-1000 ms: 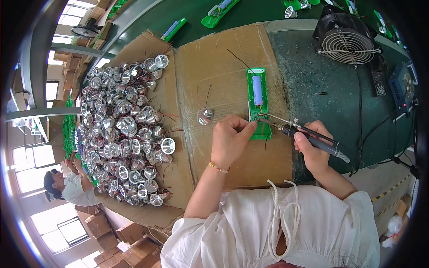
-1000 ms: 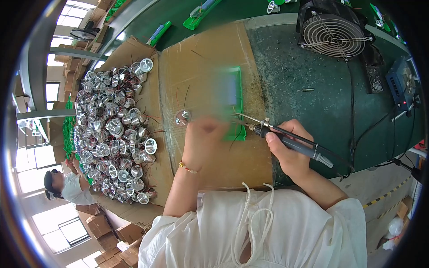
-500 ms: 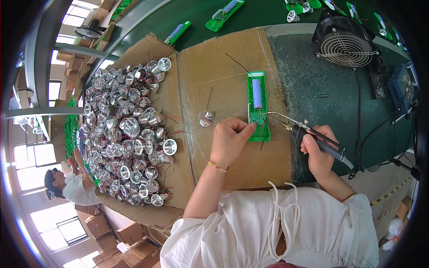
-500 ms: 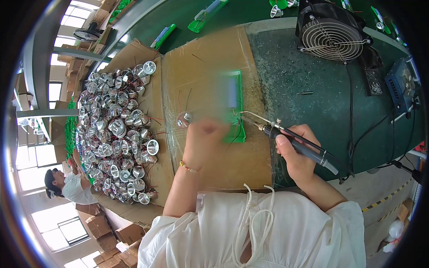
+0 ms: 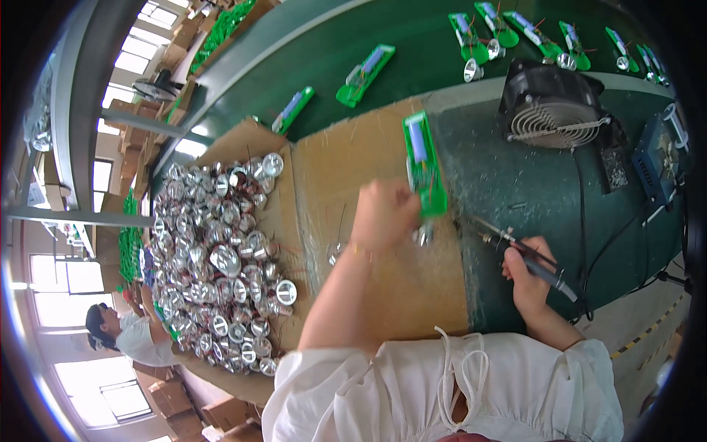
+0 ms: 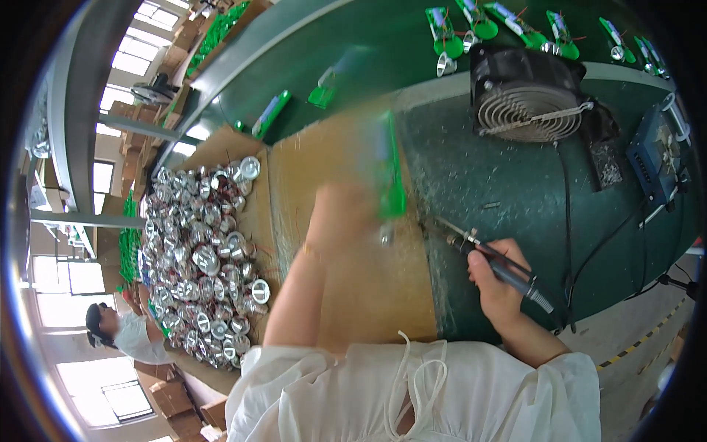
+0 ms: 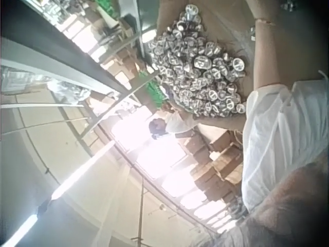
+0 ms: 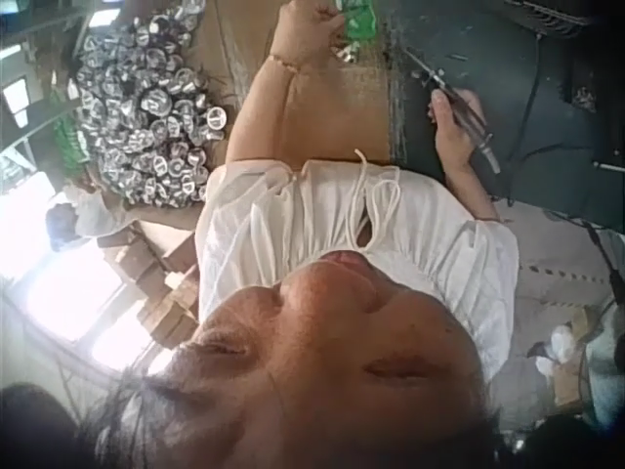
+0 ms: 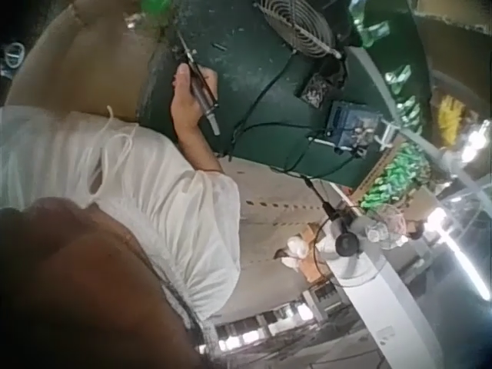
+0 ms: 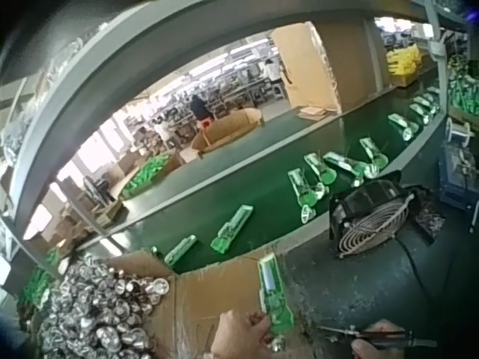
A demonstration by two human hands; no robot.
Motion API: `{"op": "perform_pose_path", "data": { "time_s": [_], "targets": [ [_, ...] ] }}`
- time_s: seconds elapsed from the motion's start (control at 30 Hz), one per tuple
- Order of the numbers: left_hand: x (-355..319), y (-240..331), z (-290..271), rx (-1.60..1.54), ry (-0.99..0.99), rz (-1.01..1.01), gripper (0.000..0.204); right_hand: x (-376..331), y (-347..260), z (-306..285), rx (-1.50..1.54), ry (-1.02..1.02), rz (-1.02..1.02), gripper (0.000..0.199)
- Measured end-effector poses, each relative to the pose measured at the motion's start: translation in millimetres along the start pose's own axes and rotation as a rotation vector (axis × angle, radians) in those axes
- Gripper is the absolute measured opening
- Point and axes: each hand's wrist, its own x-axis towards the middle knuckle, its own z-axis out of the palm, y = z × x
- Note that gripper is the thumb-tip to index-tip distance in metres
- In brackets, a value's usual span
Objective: Soldering wires and components onto circuit boards for portable lights.
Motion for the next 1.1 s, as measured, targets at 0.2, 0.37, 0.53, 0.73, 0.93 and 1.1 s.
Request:
{"op": "perform_pose_path", "data": {
  "time_s": [0.2, 0.37, 0.53, 0.73, 0.93, 1.1],
  "targets": [
    [172, -44, -14, 0.185, 0.593, -0.074, 0.031, -5, 6, 0, -0.064, -0.015, 0.021, 0.014],
    [167, -83, -61, 0.400, 0.148, -0.195, 0.051, -7, 3, 0, -0.066, -0.045, 0.054, 0.016],
    [78, -24, -53, 0.463, 0.050, -0.040, 0.046, -2, 6, -2, -0.061, -0.028, 0.053, 0.015],
    [-76, 21, -22, 0.011, 0.303, -0.242, 0.045, -2, 4, 0, -0.046, -0.050, -0.050, 0.014],
    [-85, -28, -68, 0.696, 0.285, -0.756, 0.063, -7, 2, 2, -0.025, -0.001, -0.077, 0.013],
    [-80, -42, -48, 0.151, 0.115, -0.357, 0.029, -10, -2, 7, -0.051, 0.008, -0.088, 0.014]
  ]
}}
